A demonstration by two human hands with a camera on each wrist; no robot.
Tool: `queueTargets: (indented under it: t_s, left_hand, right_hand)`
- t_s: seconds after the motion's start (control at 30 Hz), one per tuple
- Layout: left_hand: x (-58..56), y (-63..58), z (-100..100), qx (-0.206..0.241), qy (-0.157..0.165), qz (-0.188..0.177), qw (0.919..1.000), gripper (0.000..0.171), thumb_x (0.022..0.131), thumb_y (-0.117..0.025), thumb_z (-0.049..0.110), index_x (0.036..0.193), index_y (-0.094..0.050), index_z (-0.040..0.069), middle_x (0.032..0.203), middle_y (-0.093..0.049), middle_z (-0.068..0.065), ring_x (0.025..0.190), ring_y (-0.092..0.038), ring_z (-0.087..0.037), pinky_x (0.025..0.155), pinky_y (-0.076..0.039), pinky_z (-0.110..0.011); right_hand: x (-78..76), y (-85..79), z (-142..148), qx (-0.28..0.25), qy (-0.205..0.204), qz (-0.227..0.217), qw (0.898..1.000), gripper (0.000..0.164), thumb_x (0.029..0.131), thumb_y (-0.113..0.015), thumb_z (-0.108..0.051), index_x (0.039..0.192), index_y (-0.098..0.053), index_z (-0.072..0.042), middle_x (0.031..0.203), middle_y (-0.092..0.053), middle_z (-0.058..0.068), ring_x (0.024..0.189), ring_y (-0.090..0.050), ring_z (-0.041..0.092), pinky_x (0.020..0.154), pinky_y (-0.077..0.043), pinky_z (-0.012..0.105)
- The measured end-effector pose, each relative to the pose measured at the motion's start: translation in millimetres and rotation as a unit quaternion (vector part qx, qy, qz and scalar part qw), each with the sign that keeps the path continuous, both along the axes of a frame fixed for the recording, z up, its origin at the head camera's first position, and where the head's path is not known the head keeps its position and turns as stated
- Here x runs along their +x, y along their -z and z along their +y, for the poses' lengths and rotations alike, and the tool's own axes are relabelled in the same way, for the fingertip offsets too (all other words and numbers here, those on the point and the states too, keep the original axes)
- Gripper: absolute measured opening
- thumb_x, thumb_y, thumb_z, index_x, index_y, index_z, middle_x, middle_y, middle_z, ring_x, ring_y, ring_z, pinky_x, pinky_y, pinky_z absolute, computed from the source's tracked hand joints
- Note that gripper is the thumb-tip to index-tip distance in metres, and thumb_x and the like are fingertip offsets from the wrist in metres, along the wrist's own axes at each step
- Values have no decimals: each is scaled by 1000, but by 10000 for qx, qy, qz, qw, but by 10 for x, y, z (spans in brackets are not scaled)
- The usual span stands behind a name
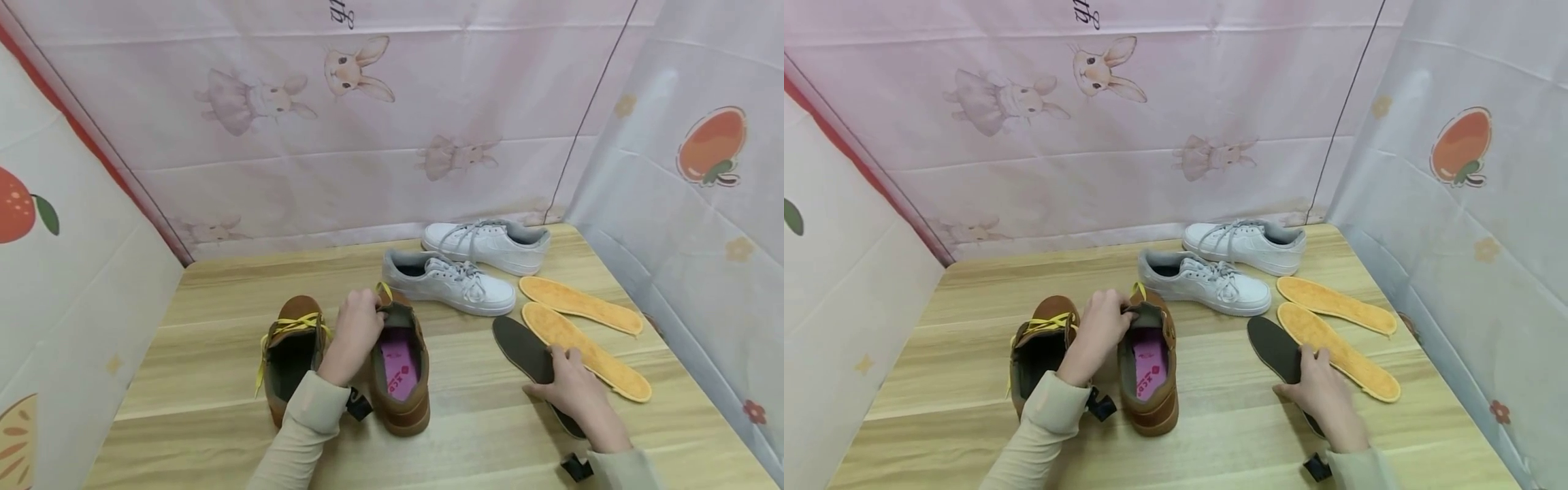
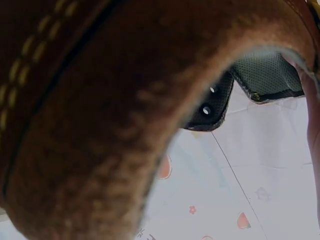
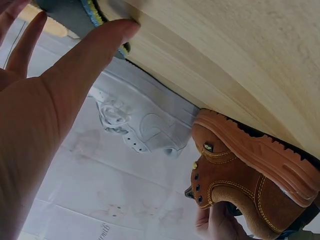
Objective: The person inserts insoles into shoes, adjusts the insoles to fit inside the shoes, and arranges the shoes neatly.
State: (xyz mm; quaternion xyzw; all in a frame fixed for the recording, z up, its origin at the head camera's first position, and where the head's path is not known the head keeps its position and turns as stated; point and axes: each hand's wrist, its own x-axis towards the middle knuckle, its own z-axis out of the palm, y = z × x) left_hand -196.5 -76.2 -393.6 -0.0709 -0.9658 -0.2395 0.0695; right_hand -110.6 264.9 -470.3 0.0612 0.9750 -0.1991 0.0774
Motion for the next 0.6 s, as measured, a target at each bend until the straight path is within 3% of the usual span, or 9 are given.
queueTargets:
  t_s: [0.37, 0.6]
  left_hand:
    - [-7, 2, 4, -152, -61, -57, 9999, 5, 77, -71, 2, 76, -73, 6, 84, -69, -10, 73, -63, -24, 60, -50, -36]
    - [-10, 8, 7, -182, -6, -44, 9998, 4, 78, -71, 4, 76, -74, 6, 84, -69, -10, 76, -64, -25, 62, -51, -36]
  right_hand:
    - [-44, 73, -50, 125, 13, 143, 9998, 74, 76, -73, -41, 109, -41, 17, 101, -42, 32, 82, -53, 40, 69, -44, 53]
    - [-45, 68, -68, 49, 168, 150, 9997, 72, 72, -73, -42, 102, -46, 17, 94, -46, 28, 80, -53, 37, 70, -43, 52]
